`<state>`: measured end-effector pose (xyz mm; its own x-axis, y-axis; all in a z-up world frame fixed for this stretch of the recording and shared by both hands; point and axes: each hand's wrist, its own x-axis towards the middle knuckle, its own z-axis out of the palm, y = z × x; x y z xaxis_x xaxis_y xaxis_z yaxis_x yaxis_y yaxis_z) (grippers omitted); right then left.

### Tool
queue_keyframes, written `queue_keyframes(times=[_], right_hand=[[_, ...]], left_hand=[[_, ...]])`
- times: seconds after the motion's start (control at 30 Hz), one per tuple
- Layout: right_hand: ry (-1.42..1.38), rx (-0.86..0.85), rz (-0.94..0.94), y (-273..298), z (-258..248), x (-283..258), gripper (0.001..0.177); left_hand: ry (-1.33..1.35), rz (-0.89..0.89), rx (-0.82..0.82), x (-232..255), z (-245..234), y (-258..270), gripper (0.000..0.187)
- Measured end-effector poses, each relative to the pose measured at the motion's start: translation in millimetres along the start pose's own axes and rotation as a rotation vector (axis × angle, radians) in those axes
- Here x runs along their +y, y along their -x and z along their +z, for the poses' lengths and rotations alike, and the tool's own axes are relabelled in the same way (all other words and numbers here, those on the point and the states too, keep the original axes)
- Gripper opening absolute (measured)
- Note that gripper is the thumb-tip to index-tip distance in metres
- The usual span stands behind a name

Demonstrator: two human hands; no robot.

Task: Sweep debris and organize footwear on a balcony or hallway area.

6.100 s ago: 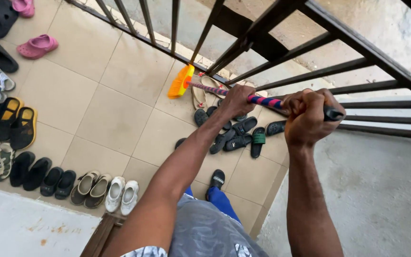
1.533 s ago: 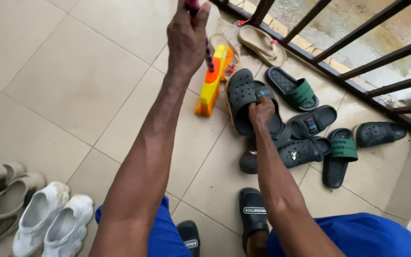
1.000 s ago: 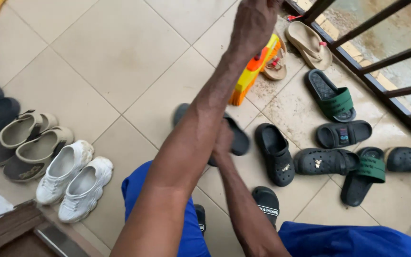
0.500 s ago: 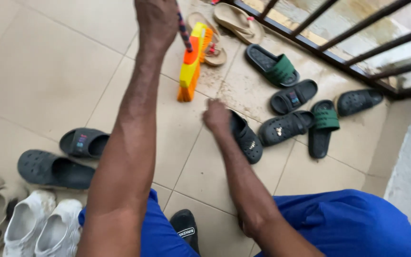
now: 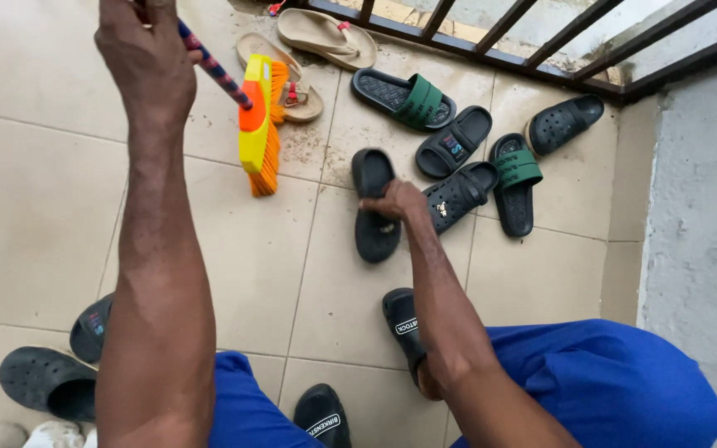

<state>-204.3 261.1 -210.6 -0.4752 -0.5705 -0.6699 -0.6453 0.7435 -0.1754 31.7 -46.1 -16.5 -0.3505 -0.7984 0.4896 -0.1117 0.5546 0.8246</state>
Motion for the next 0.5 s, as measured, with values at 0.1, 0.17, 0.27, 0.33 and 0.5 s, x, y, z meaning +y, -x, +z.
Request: queue_keyframes(times=[0.1, 0.17, 0.27, 0.33, 0.5], right_hand=[[-0.102, 0.026, 0.082, -11, -30, 5, 0.082], [-0.129, 0.07, 0.109, -17, -42, 16, 0.085], [-0.091, 0.065, 0.021, -17, -55, 32, 0.075], [-0.108, 0.242, 0.235, -1, -64, 40, 0.08], [0.03, 0.242, 0.444, -15, -36, 127, 0.086]], left_hand=[[0.032, -0.047, -0.027, 16, -7, 1, 0.036], [0.061, -0.061, -0.033, 24, -10, 1, 0.039], [0.028, 0.029, -0.047, 20, -14, 0, 0.037], [0.027, -0.022, -0.028, 17, -14, 0, 0.038], [0.026, -0.001, -0.056, 12, -16, -2, 0.038]])
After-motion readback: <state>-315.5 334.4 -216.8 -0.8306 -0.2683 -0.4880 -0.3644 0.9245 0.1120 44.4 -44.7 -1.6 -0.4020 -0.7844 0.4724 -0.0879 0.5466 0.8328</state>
